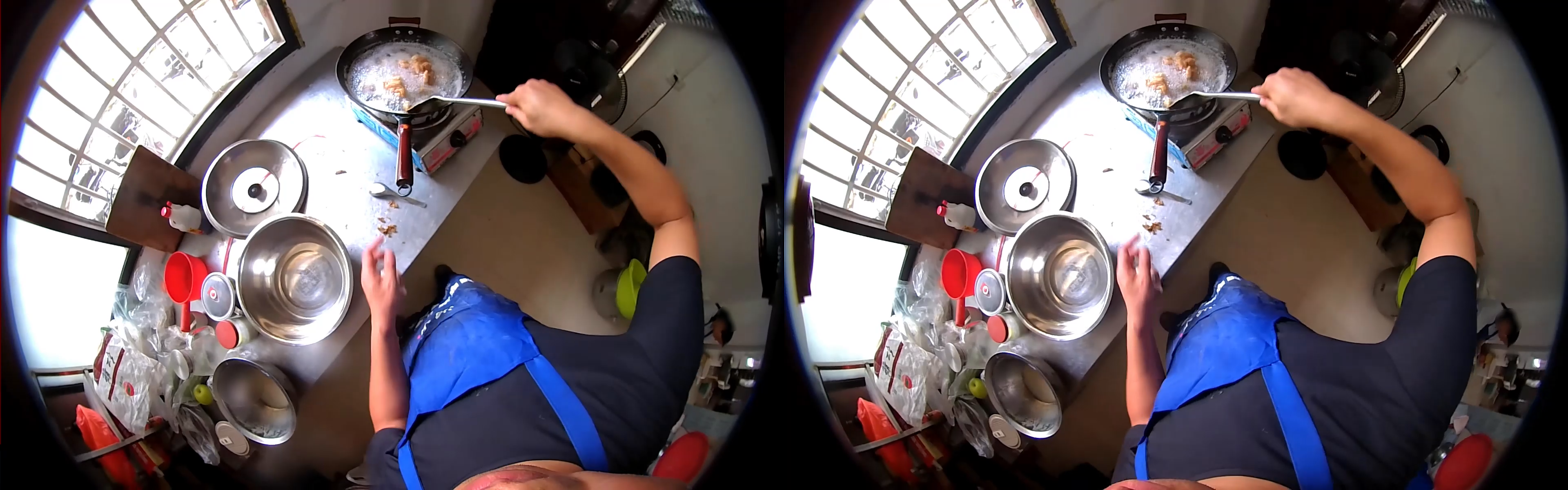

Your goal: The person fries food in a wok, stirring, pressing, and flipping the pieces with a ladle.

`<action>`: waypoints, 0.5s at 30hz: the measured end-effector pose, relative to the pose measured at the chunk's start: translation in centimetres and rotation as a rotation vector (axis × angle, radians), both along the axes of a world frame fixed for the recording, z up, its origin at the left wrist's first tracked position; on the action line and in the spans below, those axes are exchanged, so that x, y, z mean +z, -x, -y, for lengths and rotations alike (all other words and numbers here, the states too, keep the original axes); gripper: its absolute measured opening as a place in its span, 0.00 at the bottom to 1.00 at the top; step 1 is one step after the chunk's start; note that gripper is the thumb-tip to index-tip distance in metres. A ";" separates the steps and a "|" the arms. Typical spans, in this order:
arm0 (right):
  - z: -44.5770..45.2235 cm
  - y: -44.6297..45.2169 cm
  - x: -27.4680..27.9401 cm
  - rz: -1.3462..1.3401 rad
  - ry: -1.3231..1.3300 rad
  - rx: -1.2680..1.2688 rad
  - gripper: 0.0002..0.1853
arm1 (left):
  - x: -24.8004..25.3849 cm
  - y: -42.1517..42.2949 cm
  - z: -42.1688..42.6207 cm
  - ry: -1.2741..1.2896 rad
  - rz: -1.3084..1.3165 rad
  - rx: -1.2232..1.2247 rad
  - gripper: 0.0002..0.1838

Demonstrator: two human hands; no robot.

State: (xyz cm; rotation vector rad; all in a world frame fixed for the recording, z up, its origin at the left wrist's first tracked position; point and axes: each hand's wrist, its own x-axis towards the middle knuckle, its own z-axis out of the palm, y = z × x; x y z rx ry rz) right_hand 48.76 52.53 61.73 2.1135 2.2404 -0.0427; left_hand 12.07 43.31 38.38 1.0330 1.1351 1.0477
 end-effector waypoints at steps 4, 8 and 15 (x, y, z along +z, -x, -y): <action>0.5 0.2 -3.3 -0.019 -0.090 0.017 0.13 | 6.2 -5.3 -7.6 -0.121 -0.190 -0.038 0.31; 0.4 0.7 -4.6 0.009 -0.194 0.077 0.11 | 4.0 -9.4 -11.7 -0.297 -0.523 0.033 0.37; 1.1 1.6 -5.7 0.070 -0.177 0.066 0.16 | 6.2 -10.2 -11.2 -0.308 -0.411 0.017 0.24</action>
